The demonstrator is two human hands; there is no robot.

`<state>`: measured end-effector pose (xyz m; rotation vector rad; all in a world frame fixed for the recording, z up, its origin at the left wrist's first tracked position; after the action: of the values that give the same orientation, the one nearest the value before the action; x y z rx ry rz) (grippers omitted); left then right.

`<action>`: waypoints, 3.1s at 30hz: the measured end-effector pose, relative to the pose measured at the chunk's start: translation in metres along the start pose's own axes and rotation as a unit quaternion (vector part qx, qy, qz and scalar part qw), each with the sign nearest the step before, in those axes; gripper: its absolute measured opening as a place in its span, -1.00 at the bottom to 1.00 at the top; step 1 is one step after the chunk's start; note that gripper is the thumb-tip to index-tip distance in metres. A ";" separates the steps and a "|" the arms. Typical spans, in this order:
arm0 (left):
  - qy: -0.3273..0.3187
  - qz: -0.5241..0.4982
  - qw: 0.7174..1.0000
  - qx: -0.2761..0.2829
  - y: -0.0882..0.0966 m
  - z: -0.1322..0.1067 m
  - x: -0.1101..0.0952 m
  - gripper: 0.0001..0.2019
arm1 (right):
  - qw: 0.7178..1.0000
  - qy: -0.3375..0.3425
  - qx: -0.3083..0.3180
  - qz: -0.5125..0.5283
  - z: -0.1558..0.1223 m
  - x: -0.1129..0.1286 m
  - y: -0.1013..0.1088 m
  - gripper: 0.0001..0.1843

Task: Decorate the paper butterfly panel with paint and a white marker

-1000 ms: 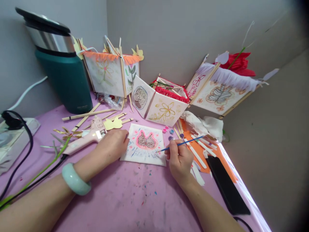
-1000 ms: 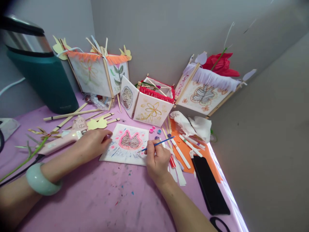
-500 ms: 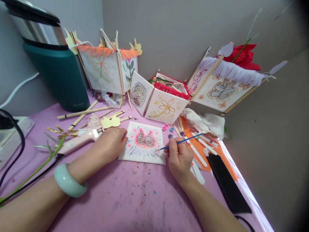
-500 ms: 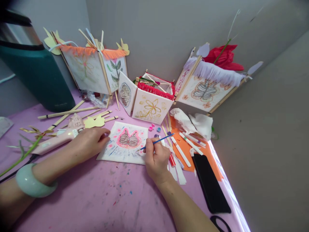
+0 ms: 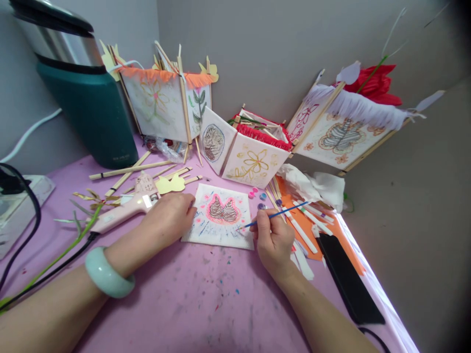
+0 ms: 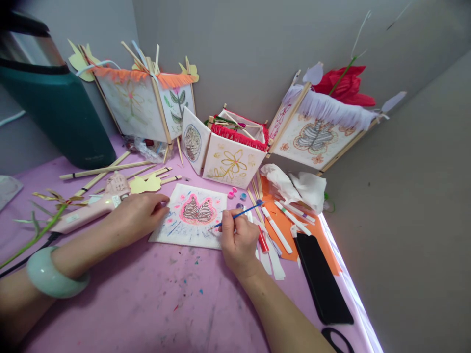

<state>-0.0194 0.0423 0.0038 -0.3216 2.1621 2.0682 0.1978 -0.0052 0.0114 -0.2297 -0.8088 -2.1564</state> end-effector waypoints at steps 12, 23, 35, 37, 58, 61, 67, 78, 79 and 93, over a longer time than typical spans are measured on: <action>0.003 -0.008 1.000 0.004 0.000 0.001 0.001 -0.71 | 1.000 0.009 0.000 -0.007 0.001 -0.001 -0.001 -0.69; -0.003 -0.003 1.000 0.007 0.000 0.000 0.000 -0.71 | 1.000 -0.005 -0.003 0.000 0.000 -0.003 0.000 -0.71; 0.003 -0.006 1.000 0.005 0.000 0.000 0.000 -0.70 | 1.000 0.021 0.001 -0.021 0.004 0.002 -0.001 -0.69; 0.004 -0.007 1.000 0.008 0.000 0.000 0.000 -0.70 | 0.999 0.030 0.002 -0.023 0.004 0.003 -0.001 -0.68; 0.010 -0.011 1.000 0.008 -0.001 0.000 0.000 -0.71 | 0.999 0.037 0.004 -0.015 0.003 0.005 -0.002 -0.68; 0.005 -0.014 1.000 0.007 0.000 0.000 -0.001 -0.70 | 0.999 0.043 0.002 -0.015 0.003 0.006 -0.003 -0.67; 0.010 -0.003 1.000 0.009 0.001 -0.001 -0.001 -0.73 | 0.998 0.055 0.007 -0.019 0.004 0.008 -0.005 -0.67; 0.004 -0.004 1.000 0.007 0.000 0.000 -0.001 -0.72 | 0.998 0.056 0.015 -0.009 0.003 0.009 -0.004 -0.68; 0.004 -0.005 1.000 0.007 0.000 -0.001 -0.001 -0.73 | 0.998 0.057 0.014 -0.011 0.003 0.008 -0.004 -0.68; 0.006 -0.016 1.000 0.004 0.000 0.000 -0.001 -0.72 | 0.998 0.056 0.014 -0.020 0.004 0.009 -0.004 -0.67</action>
<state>-0.0184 0.0423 0.0040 -0.3662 2.1574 2.0458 0.1889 -0.0066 0.0159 -0.0791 -0.7842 -2.1729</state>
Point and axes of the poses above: each hand's wrist, its own z-axis towards the middle knuckle, its own y-axis out of the back of the hand, x = y × z, the point moved 5 cm from there along z, towards the middle knuckle, and after that the axes turned 15 degrees about y, right-handed, at the moved point
